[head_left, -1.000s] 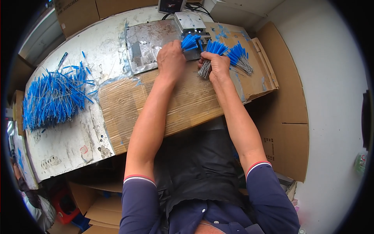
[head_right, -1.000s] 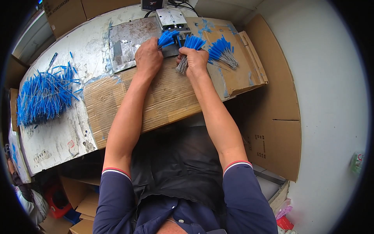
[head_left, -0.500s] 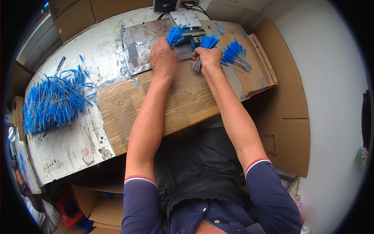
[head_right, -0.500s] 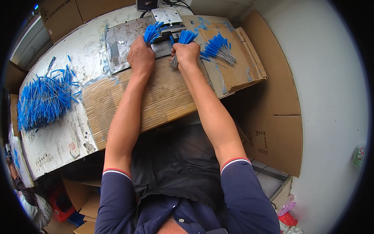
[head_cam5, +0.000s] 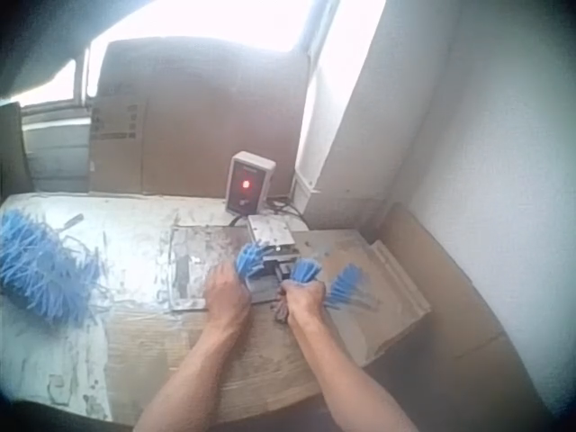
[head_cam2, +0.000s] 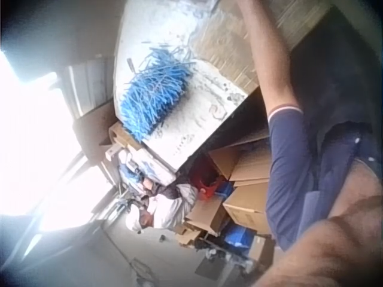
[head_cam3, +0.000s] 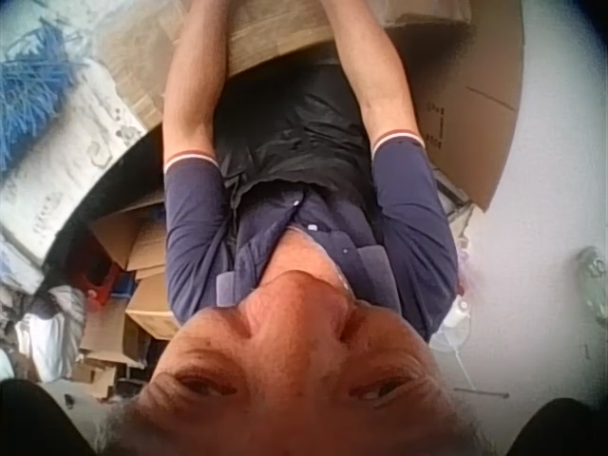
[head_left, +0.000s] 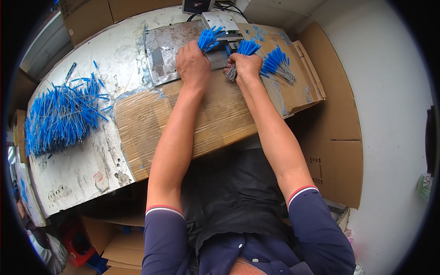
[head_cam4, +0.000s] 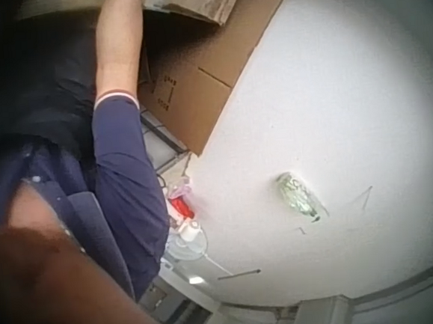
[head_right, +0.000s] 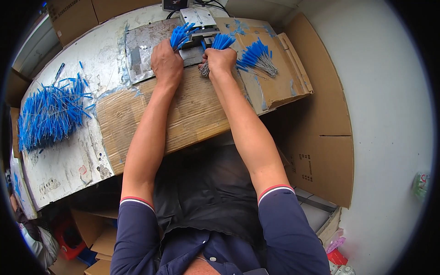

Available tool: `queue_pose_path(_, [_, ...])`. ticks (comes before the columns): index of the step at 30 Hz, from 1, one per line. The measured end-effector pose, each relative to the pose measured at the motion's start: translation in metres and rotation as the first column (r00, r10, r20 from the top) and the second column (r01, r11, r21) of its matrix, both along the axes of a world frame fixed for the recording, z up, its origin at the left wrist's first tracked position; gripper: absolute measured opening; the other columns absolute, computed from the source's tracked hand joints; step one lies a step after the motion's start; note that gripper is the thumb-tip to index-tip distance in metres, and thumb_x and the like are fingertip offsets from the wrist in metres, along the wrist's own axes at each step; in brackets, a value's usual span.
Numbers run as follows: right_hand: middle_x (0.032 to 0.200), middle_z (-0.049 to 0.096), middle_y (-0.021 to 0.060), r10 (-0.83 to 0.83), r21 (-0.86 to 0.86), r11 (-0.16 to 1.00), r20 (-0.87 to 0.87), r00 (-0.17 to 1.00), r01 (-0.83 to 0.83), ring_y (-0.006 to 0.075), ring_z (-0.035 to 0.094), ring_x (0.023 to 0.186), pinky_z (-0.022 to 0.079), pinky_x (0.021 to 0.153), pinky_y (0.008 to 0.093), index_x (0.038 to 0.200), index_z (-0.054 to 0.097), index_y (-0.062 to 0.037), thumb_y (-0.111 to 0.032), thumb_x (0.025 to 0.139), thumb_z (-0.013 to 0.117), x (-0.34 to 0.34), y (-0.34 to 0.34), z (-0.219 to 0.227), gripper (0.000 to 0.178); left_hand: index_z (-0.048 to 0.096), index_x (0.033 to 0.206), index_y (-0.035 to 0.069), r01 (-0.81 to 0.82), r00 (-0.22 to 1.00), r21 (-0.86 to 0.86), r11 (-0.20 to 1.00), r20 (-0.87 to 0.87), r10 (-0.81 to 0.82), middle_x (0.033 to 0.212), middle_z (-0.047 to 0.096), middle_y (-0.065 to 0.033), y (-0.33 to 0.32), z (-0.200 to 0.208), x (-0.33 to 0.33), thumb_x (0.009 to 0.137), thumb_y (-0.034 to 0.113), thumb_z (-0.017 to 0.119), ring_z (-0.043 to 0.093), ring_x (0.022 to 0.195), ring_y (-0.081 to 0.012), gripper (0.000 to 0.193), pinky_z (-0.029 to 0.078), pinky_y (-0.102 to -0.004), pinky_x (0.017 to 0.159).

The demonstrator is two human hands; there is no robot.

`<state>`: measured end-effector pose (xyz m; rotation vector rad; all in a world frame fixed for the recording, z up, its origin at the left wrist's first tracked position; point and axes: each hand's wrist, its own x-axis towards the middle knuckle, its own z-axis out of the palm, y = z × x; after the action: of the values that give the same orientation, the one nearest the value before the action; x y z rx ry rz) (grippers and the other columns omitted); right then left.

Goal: Assembling and bundling small blue plastic and wire components using a workbench fixture.

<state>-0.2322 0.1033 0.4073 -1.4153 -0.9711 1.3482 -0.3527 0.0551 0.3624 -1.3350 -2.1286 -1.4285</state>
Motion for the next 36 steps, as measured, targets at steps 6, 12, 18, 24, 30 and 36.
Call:
queue_pose_path(6, [0.069,0.063,0.0164,-0.017,0.008,1.0,0.0,1.0,0.016,0.0242,0.063,0.052,0.054,0.043,0.039,0.072,0.058,0.0078,0.009,0.08,0.065,-0.003,0.0,0.0,0.01,0.059,0.092,0.004,0.004,1.0,0.01,1.0,-0.012,-0.003,0.091,0.065,-0.0155,0.001,-0.001,0.0,0.08,0.005,0.063,0.061,0.092,-0.0354,0.012,0.047,-0.046,0.081])
queue_pose_path(12, [0.069,0.063,0.0166,-0.026,-0.007,1.0,-0.025,0.999,0.026,0.0247,0.063,0.053,0.054,0.043,0.0397,0.072,0.058,0.0082,0.009,0.08,0.065,-0.004,-0.001,-0.001,0.01,0.059,0.092,0.004,0.005,1.0,0.019,1.0,-0.006,-0.005,0.092,0.065,-0.0154,0.0,0.0,0.001,0.08,0.005,0.064,0.061,0.092,-0.0354,0.013,0.047,-0.046,0.081])
queue_pose_path(18, [0.071,0.063,0.0177,-0.029,-0.021,0.999,-0.026,0.999,0.028,0.0259,0.063,0.053,0.055,0.043,0.041,0.075,0.059,0.0095,0.01,0.08,0.063,-0.005,0.002,0.0,0.007,0.061,0.096,0.004,0.021,1.0,0.002,1.0,0.021,-0.021,0.093,0.065,-0.0171,-0.001,0.002,0.001,0.083,0.005,0.065,0.061,0.093,-0.0386,0.014,0.047,-0.0498,0.082])
queue_pose_path(24, [0.076,0.065,0.0191,-0.052,-0.065,0.997,-0.171,0.984,0.042,0.0267,0.065,0.059,0.058,0.047,0.045,0.081,0.06,0.0099,0.007,0.081,0.067,-0.001,0.001,0.0,0.007,0.06,0.096,0.004,0.041,0.999,0.027,0.999,0.031,-0.042,0.091,0.066,-0.0169,-0.003,0.003,0.002,0.084,0.006,0.065,0.062,0.092,-0.0392,0.013,0.046,-0.0501,0.082])
queue_pose_path(30, [0.083,0.067,0.0191,-0.013,-0.074,0.997,-0.259,0.966,-0.006,0.0279,0.067,0.067,0.061,0.054,0.05,0.089,0.063,0.0096,0.002,0.086,0.07,0.004,-0.002,-0.002,0.011,0.06,0.094,0.004,0.062,0.998,-0.049,0.997,0.036,-0.061,0.087,0.066,-0.0177,-0.005,0.004,0.003,0.086,0.009,0.065,0.063,0.088,-0.0396,0.011,0.046,-0.0513,0.08])
queue_pose_path(36, [0.079,0.067,0.0164,0.015,-0.009,1.0,-0.308,0.951,-0.019,0.0252,0.066,0.062,0.061,0.051,0.0434,0.086,0.064,0.0078,0.002,0.083,0.075,0.01,-0.009,-0.008,0.012,0.061,0.097,0.005,0.12,0.993,-0.091,0.989,0.027,-0.118,0.088,0.068,-0.0182,-0.005,0.003,0.003,0.084,0.008,0.065,0.065,0.088,-0.0396,0.014,0.049,-0.0512,0.078])
